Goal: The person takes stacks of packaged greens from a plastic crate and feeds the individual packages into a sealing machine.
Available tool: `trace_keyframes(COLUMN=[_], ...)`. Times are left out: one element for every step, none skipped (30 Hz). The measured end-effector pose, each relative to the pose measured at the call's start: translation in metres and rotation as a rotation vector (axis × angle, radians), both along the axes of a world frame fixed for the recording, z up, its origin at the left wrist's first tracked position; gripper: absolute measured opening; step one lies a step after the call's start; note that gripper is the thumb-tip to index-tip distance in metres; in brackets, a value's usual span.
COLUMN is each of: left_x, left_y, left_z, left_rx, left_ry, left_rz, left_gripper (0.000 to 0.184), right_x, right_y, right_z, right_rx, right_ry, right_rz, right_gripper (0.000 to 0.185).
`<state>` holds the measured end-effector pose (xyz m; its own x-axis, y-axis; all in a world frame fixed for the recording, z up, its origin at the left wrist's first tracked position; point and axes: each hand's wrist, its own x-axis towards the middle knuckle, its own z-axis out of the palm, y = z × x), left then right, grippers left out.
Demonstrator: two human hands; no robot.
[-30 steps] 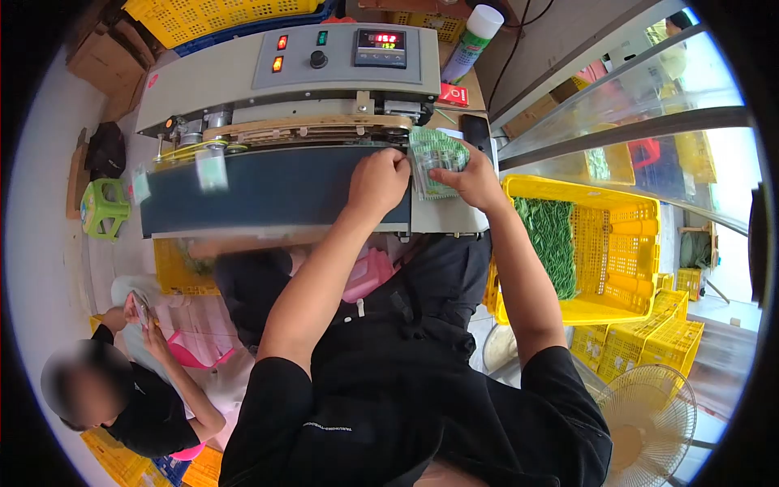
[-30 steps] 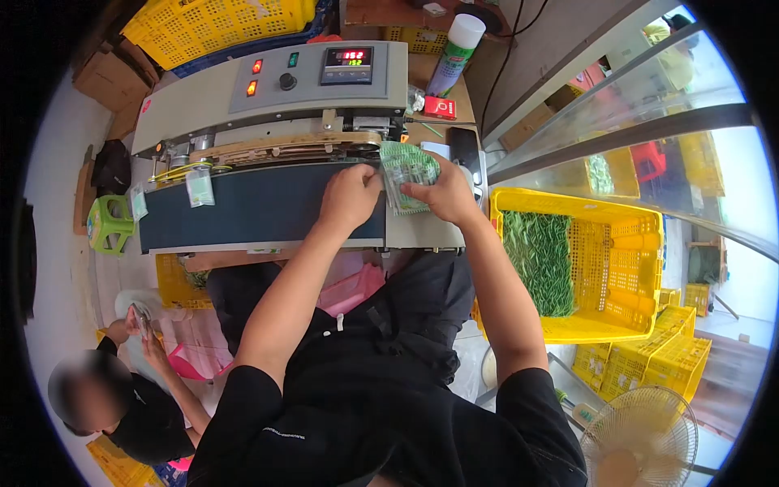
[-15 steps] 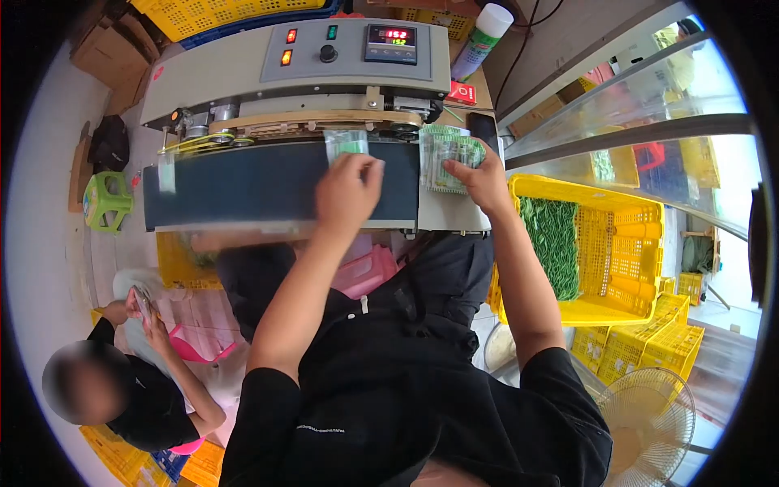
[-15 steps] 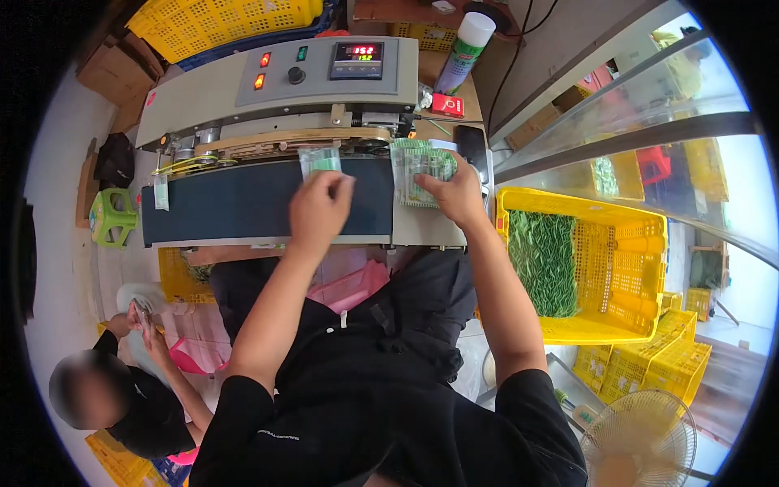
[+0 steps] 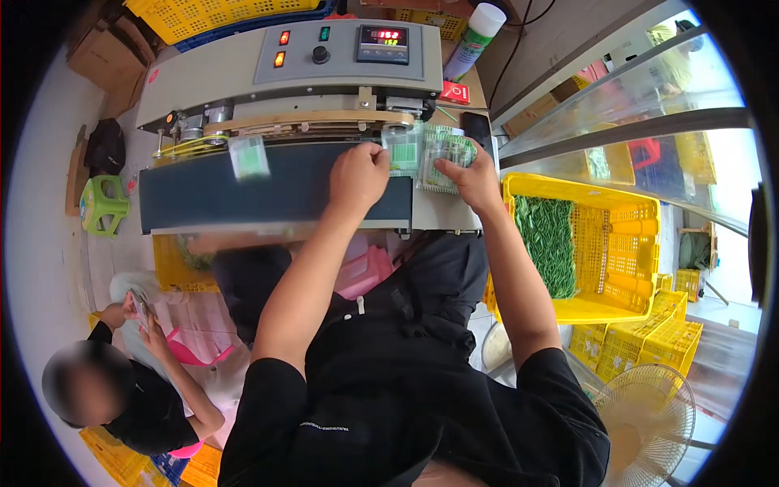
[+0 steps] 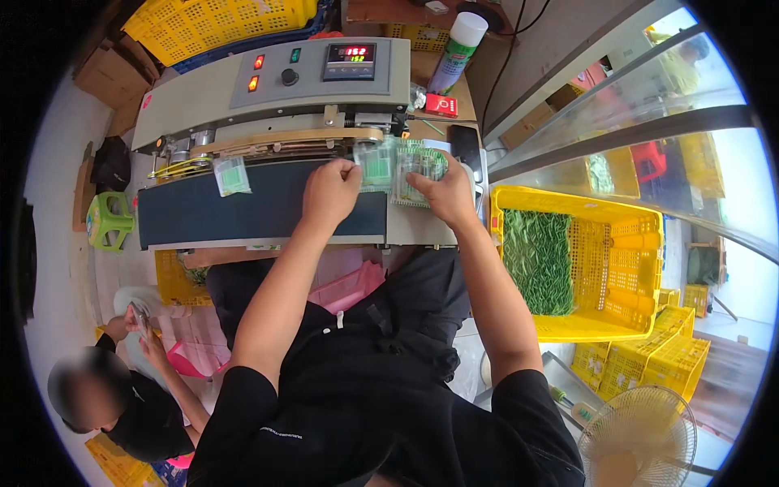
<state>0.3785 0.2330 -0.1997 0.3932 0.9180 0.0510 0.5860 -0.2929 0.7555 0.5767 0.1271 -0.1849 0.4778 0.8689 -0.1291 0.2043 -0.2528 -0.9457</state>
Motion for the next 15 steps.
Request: trace_keyframes(left_x=[-0.008, -0.016, -0.025, -0.033, -0.038, -0.039, -0.038, -0.036, -0.026, -0.015, -0.003, 0.008, 0.013, 0.019, 0.024], left_y=[0.004, 0.007, 0.009, 0.01, 0.008, 0.003, -0.002, -0.006, -0.015, -0.018, -0.019, -0.02, -0.018, -0.016, -0.016], left_z=[0.0, 0.0, 0.0, 0.001, -0.002, -0.004, -0.001, 0.002, 0.003, -0.001, -0.002, -0.003, -0.004, -0.004, -0.006], left_rx=[0.016, -0.041, -0.004, 0.033, 0.193, 0.193, 0.244, 0.298, 0.215, 0.197, 0.182, 0.125, 0.126, 0.125, 0.121], left_ry=[0.007, -0.027, -0.047, -0.069, -0.147, -0.146, -0.154, -0.164, -0.149, -0.109, -0.07, -0.127, -0.135, -0.125, -0.113], left_rz=[0.009, 0.042, 0.069, 0.093, 0.161, 0.16, 0.119, 0.082, 0.015, -0.014, -0.044, -0.064, -0.071, -0.066, -0.062], left_gripper=[0.025, 0.026, 0.025, 0.024, 0.021, 0.021, 0.02, 0.019, 0.019, 0.021, 0.022, 0.022, 0.022, 0.022, 0.021], right_x=[-0.002, -0.003, -0.005, -0.006, -0.006, -0.007, -0.007, -0.007, -0.007, -0.007, -0.007, -0.008, -0.009, -0.01, -0.008], right_y=[0.0, 0.002, 0.001, 0.001, 0.002, 0.002, 0.002, 0.004, 0.004, 0.005, 0.006, 0.007, 0.006, 0.006, 0.004], right_z=[0.003, 0.008, 0.011, 0.012, 0.013, 0.014, 0.015, 0.014, 0.009, 0.006, 0.004, 0.003, 0.003, 0.003, 0.005], right_rx=[-0.001, 0.001, -0.003, -0.006, -0.004, -0.009, -0.015, -0.013, -0.014, -0.014, -0.01, 0.014, 0.038, 0.057, 0.054], right_ry=[0.004, -0.009, -0.019, -0.017, -0.018, -0.002, 0.013, 0.01, -0.006, -0.021, -0.027, -0.022, -0.018, -0.054, -0.058], right_rz=[0.006, 0.012, 0.014, 0.019, 0.018, 0.027, 0.039, 0.043, 0.048, 0.052, 0.053, 0.056, 0.057, 0.051, 0.044], right_gripper=[0.037, 0.037, 0.037, 0.037, 0.037, 0.037, 0.037, 0.037, 0.037, 0.038, 0.038, 0.038, 0.039, 0.041, 0.041])
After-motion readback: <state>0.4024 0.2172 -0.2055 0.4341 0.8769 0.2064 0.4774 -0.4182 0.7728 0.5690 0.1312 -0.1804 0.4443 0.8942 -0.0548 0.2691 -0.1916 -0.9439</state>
